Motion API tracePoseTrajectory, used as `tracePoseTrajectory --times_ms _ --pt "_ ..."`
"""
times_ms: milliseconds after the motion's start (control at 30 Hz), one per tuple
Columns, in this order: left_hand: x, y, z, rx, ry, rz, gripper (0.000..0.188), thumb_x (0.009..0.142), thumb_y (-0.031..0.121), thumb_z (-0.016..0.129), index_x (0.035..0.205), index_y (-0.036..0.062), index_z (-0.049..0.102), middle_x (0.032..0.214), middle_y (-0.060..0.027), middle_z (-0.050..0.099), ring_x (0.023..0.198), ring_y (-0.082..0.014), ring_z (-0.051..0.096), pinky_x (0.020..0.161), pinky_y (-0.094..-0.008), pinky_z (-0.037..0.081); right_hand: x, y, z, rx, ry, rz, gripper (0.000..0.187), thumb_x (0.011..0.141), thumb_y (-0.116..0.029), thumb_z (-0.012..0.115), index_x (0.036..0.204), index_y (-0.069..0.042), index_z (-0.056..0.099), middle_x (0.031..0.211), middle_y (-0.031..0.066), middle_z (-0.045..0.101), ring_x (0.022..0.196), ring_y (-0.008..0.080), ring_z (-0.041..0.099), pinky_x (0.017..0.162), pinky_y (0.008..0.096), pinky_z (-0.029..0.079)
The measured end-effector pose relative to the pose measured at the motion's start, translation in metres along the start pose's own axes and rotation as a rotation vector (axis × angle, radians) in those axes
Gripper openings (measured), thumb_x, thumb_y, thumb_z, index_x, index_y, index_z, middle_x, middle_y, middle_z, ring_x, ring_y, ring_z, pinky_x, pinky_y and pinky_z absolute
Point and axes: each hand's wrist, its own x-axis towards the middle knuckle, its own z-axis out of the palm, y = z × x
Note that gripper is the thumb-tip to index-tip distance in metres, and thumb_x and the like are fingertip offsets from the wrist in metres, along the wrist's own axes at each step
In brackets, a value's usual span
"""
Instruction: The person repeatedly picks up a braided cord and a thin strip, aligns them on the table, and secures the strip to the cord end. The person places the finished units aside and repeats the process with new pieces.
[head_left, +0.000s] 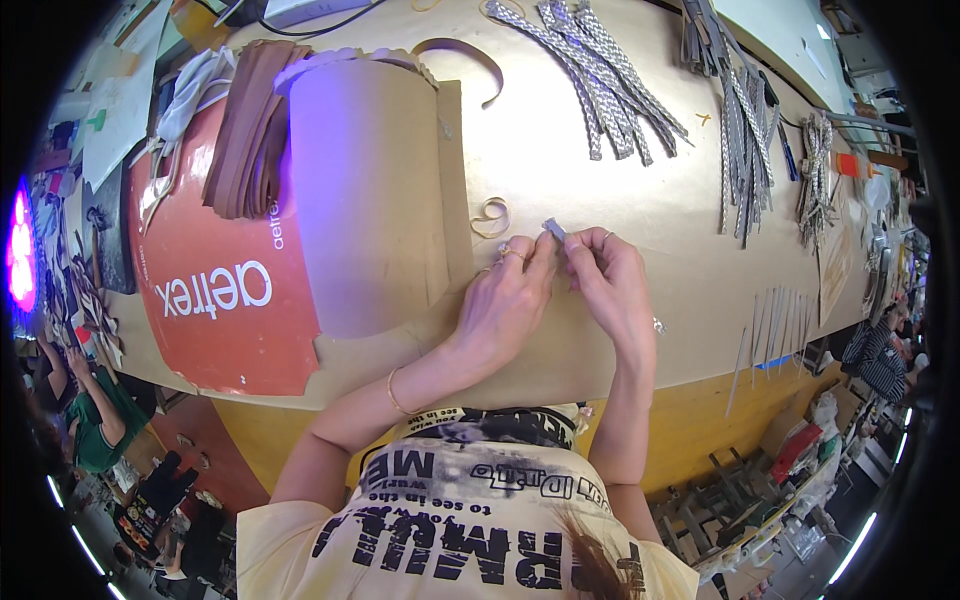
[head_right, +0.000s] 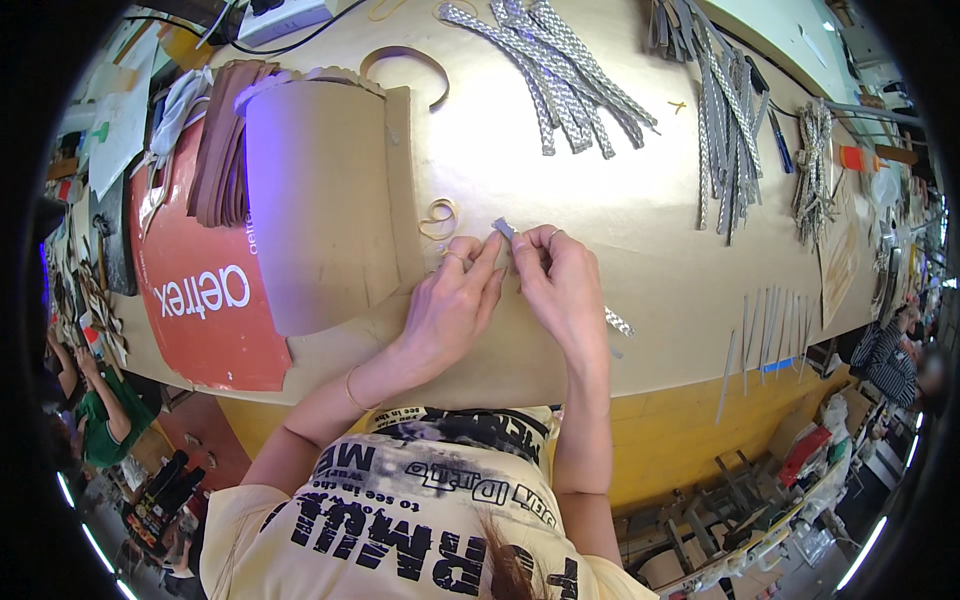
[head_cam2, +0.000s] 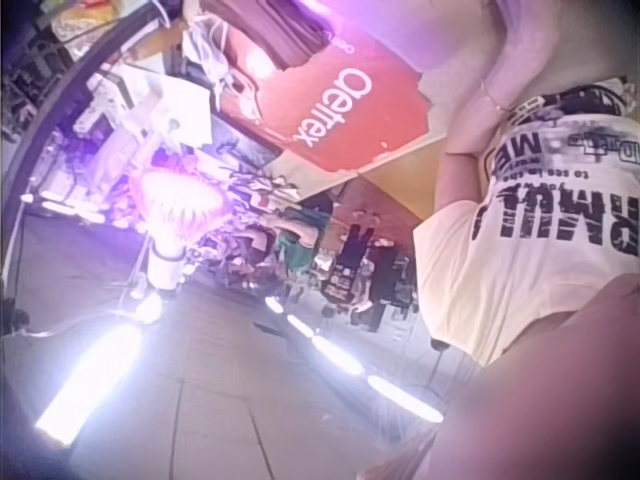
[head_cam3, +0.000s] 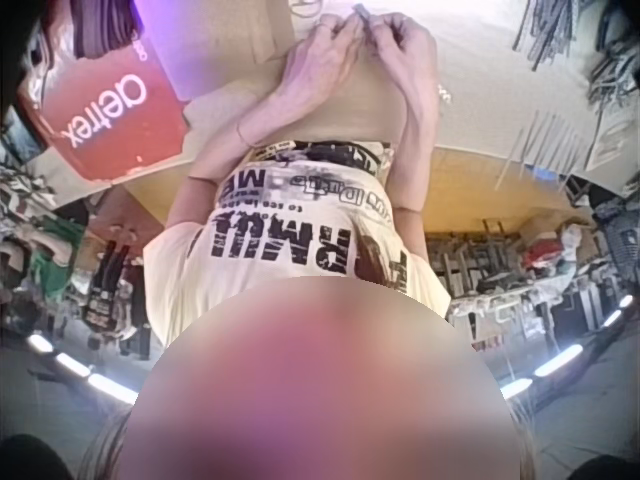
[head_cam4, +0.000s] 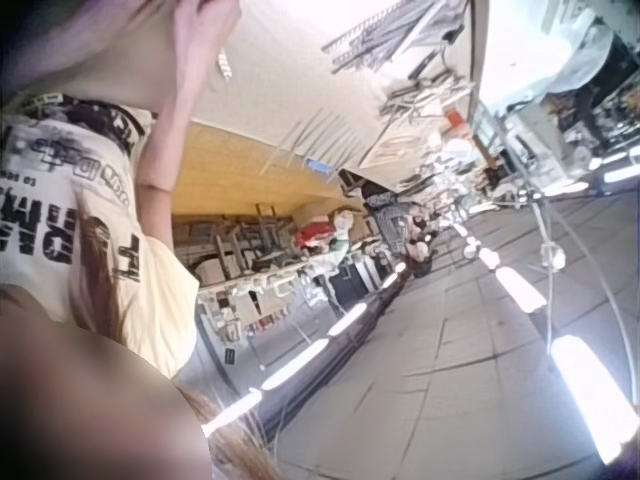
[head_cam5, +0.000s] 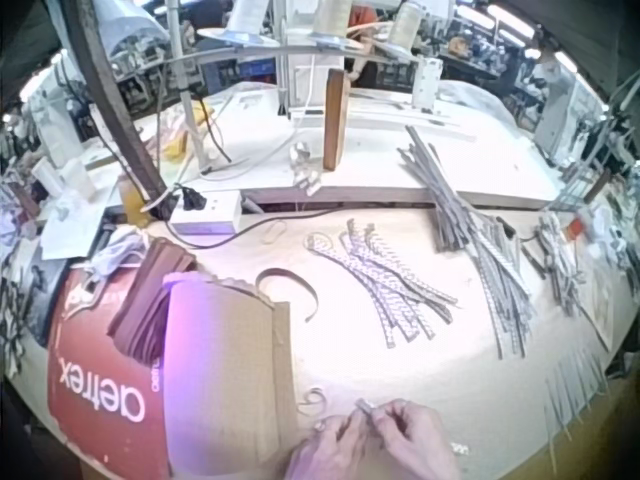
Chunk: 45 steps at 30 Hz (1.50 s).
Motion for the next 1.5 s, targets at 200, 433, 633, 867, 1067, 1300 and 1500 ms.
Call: tracePoseTrajectory --times_ms 200,433,633,867,1067,1300,1500 --pt "0.0 0.0 -0.001 -0.028 0.0 -0.009 0.04 0.091 0.009 0.065 0.129 -0.0024 0.057 0.105 -0.0129 0.053 0.07 -0.0283 0.064 0.059 -0.0415 0.053 0.0 -0.001 0.001 -0.023 0.012 0.003 0.025 0.096 -0.016 0.059 0.087 0.006 0.066 0.06 0.0071 0.059 0.053 0.0116 0.052 0.052 0.0304 0.043" --pt "0.0 -0.001 -0.003 -0.051 -0.012 -0.027 0.043 0.091 0.007 0.064 0.132 -0.0021 0.055 0.106 -0.0138 0.054 0.072 -0.0287 0.065 0.06 -0.042 0.053 0.0 -0.002 0.003 -0.061 0.034 0.015 0.024 0.095 -0.016 0.06 0.086 0.006 0.066 0.057 0.0088 0.058 0.05 0.0138 0.053 0.052 0.0318 0.042" --pt "0.002 -0.001 -0.004 -0.059 -0.017 -0.032 0.047 0.091 0.005 0.063 0.136 -0.0017 0.053 0.106 -0.0149 0.054 0.072 -0.0303 0.065 0.06 -0.0428 0.053 0.001 -0.001 0.003 -0.089 0.041 0.021 0.025 0.093 -0.017 0.06 0.085 0.006 0.066 0.057 0.0106 0.058 0.05 0.0163 0.053 0.053 0.0333 0.043" --pt "0.005 0.001 -0.005 -0.003 -0.068 -0.025 0.049 0.089 0.003 0.061 0.137 -0.0007 0.052 0.108 -0.0159 0.053 0.072 -0.0338 0.065 0.06 -0.0442 0.053 0.001 -0.004 0.007 -0.134 0.082 -0.042 0.025 0.092 -0.018 0.061 0.084 0.005 0.067 0.06 0.0145 0.061 0.051 0.022 0.057 0.055 0.0357 0.045" --pt "0.007 0.002 -0.002 0.188 -0.12 -0.021 0.051 0.089 0.006 0.06 0.139 -0.0004 0.05 0.11 -0.0165 0.054 0.072 -0.0346 0.065 0.061 -0.044 0.055 -0.005 -0.009 0.0 -0.236 0.097 0.045 0.024 0.091 -0.019 0.065 0.083 0.004 0.068 0.06 0.0144 0.061 0.051 0.023 0.057 0.054 0.0362 0.045" --pt "0.008 0.002 0.0 0.246 -0.102 -0.009 0.051 0.087 0.006 0.061 0.137 0.0006 0.052 0.108 -0.0148 0.055 0.073 -0.0334 0.066 0.061 -0.043 0.056 -0.027 0.009 -0.025 -0.247 0.174 0.096 0.028 0.092 -0.024 0.068 0.082 0.002 0.069 0.057 0.0128 0.059 0.05 0.0206 0.054 0.052 0.0348 0.042" --pt "0.01 0.006 -0.005 0.303 -0.159 -0.007 0.052 0.085 0.004 0.061 0.136 -0.0031 0.052 0.11 -0.0167 0.056 0.073 -0.0317 0.067 0.061 -0.0401 0.056 -0.029 0.009 -0.03 -0.304 0.158 0.132 0.032 0.093 -0.029 0.067 0.082 0.001 0.069 0.057 0.0117 0.06 0.049 0.0229 0.053 0.053 0.0365 0.043"
